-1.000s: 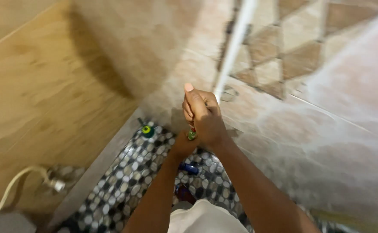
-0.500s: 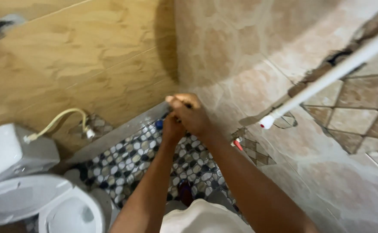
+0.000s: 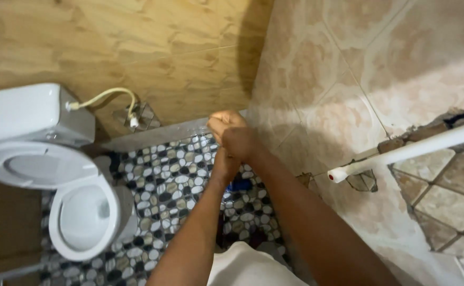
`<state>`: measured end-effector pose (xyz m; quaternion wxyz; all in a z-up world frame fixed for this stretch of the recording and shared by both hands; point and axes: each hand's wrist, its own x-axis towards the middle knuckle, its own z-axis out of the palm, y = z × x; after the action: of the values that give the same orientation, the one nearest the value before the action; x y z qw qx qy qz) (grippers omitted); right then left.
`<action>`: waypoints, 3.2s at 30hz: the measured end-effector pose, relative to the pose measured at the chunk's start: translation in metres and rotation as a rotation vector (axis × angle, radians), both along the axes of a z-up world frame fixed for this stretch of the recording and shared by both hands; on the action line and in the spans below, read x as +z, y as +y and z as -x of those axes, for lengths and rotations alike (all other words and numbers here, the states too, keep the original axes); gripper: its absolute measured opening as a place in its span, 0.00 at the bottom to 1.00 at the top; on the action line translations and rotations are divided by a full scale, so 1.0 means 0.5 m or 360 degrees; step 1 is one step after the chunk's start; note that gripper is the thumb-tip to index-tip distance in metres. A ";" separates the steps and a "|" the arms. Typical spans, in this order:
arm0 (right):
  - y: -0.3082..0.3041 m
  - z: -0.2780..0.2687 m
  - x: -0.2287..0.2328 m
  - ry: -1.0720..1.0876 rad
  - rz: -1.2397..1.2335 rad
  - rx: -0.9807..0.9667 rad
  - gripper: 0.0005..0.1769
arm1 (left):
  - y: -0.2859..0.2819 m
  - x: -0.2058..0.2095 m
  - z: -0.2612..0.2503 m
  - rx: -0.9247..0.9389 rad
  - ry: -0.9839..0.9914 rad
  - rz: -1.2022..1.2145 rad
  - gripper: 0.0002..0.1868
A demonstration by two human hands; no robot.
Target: Assembling segments of a mop handle and attaching the mop head for cleaning.
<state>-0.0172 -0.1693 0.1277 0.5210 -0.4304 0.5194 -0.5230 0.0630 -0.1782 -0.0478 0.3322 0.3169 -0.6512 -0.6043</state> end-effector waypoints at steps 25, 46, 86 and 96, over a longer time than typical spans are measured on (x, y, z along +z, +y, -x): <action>0.096 0.056 0.024 -0.0143 0.0079 0.0338 0.19 | 0.110 0.071 0.036 0.0525 -0.0628 -0.0164 0.21; 0.184 0.133 -0.050 0.0030 0.0491 -0.0054 0.17 | 0.125 0.045 0.138 0.0370 -0.0363 -0.0078 0.28; 0.512 -0.062 0.140 -0.0073 0.0003 -0.0053 0.24 | 0.506 0.168 -0.068 0.0540 -0.0853 -0.0098 0.19; 0.573 -0.172 0.159 0.0192 0.0528 0.0030 0.25 | 0.495 0.217 -0.165 0.0736 -0.0641 0.0139 0.17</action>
<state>0.0690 0.1170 0.2072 0.4157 -0.5460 0.4522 -0.5697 0.1455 0.0695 0.0606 0.3385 0.5554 -0.6399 -0.4093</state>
